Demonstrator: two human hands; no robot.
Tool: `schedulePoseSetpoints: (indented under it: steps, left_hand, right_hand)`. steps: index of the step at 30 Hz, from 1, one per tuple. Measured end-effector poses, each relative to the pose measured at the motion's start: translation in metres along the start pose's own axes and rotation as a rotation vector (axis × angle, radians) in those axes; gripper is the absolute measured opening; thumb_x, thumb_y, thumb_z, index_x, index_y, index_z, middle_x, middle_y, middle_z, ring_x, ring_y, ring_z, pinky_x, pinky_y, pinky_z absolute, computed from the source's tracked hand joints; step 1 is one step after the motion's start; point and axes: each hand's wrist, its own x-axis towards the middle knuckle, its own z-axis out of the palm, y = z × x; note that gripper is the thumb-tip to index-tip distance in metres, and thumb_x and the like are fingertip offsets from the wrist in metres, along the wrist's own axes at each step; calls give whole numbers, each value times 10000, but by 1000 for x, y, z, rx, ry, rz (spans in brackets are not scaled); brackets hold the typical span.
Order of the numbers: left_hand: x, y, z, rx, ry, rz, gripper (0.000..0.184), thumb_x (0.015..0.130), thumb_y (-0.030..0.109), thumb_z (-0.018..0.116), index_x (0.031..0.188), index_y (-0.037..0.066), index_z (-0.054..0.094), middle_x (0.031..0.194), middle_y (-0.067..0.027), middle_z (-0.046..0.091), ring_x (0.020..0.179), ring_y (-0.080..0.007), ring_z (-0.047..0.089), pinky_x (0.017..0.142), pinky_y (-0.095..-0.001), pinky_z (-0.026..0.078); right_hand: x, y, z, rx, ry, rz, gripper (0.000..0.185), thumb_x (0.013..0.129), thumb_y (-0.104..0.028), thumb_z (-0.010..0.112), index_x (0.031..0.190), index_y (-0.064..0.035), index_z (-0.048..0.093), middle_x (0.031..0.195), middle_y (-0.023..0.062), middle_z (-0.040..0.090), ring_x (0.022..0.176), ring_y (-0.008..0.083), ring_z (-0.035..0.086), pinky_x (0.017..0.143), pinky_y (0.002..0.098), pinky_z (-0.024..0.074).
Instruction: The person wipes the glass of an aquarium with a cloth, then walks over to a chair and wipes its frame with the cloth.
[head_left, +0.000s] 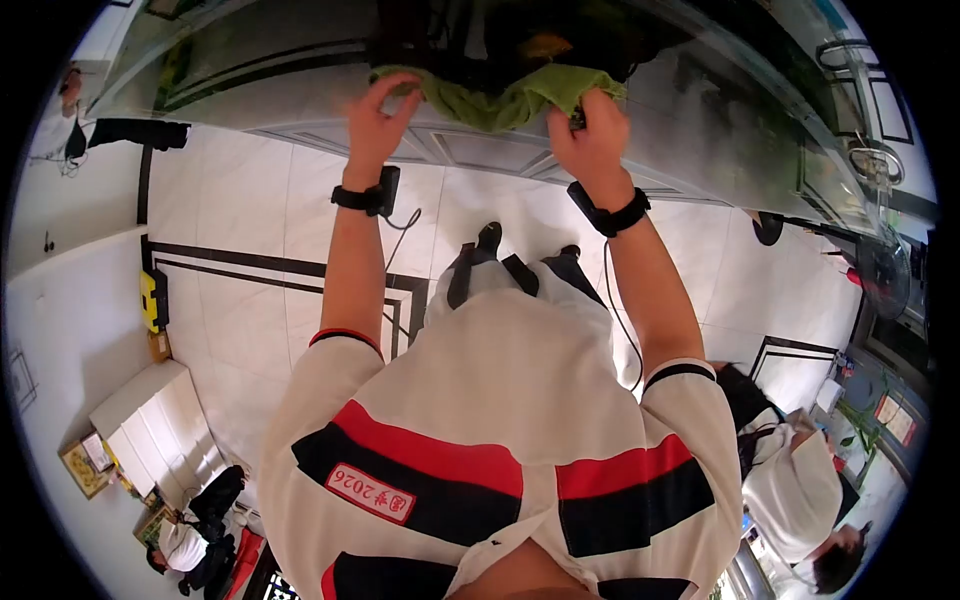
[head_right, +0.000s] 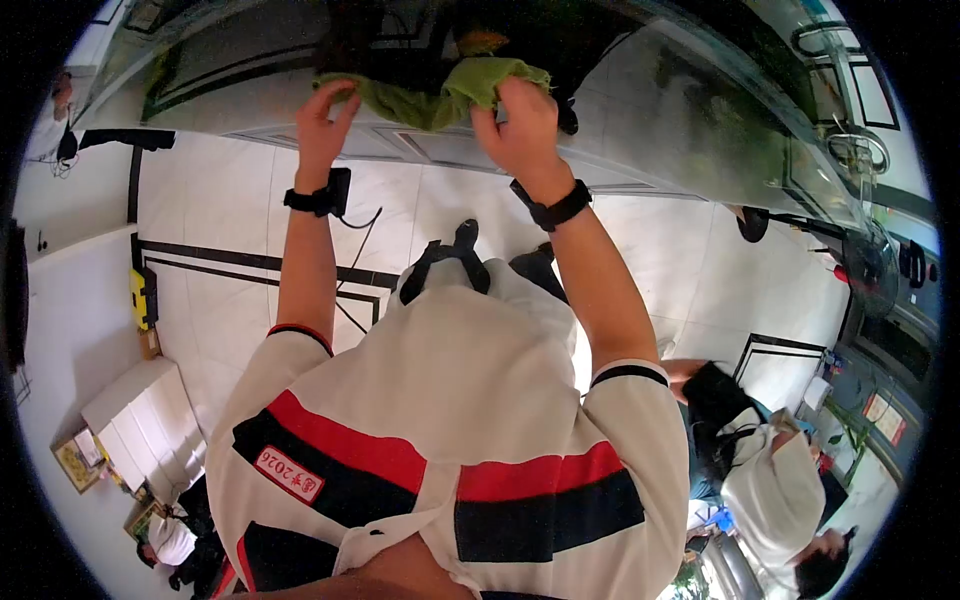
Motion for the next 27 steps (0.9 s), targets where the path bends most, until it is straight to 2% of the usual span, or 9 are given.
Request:
schedulePoseSetpoints:
  steps: [2,8,11,14,15,18,19,22,27]
  left_hand:
    - [-15,-25,9,-54,-117,-75,238,841,61,702,1076,33,683,1032,-99,718,950,-175,679,830,-287,507]
    - [-46,-46,40,-21,-340,-256,229,910,121,677,1135,75,671,1075,-98,701,815,-120,651,573,-279,484]
    - [-55,-34,54,-23,-370,-358,259,871,96,689,1128,93,655,1040,-69,712,795,-141,653,612,-281,493]
    - [-64,-24,107,15,-451,-242,268,875,116,684,1141,98,650,1068,-88,700,778,-188,652,625,-291,501]
    - [-62,2,115,108,-511,-286,277,878,140,679,1151,105,644,1088,-104,688,783,-262,656,652,-313,520]
    - [-65,31,154,43,-449,-43,279,929,192,652,1195,106,648,1032,-113,709,517,-172,562,511,-327,456]
    - [-65,43,161,78,-455,-44,267,919,179,661,1177,107,658,1022,-116,713,514,-182,563,518,-338,459]
    - [-57,90,170,59,-363,10,260,909,157,673,1163,102,667,1016,-113,718,563,-192,601,555,-337,483]
    - [-35,173,166,70,10,179,269,863,101,698,1129,88,662,1046,-92,700,845,-212,658,743,-308,511]
  right_hand:
    - [1,-2,-1,50,-41,6,137,747,-53,663,857,-34,585,730,136,606,624,327,606,520,367,482]
    - [-27,14,-11,-72,-122,41,124,720,-59,675,807,-39,587,694,138,603,605,321,603,519,378,482]
    - [-37,21,-29,-71,-135,40,115,723,-58,675,805,-42,597,697,140,603,604,325,602,523,383,482]
    - [-50,42,-66,-105,-100,57,134,714,-73,689,807,-42,598,697,140,600,611,336,598,526,395,480]
    - [-54,44,-79,-107,-83,50,143,712,-78,693,811,-40,597,701,142,599,612,339,596,527,395,479]
    - [-58,63,-121,-130,-10,11,171,704,-91,704,824,-35,595,715,146,598,611,348,589,528,394,475]
    - [-60,65,-134,-144,17,-1,181,702,-95,707,829,-34,595,721,147,598,609,349,587,527,393,474]
    - [-62,72,-176,-128,76,33,185,727,-57,677,900,-30,618,791,152,637,645,353,612,568,366,496]
    - [-64,80,-212,-40,194,117,195,786,-20,624,980,-21,641,870,154,679,713,337,660,621,337,516]
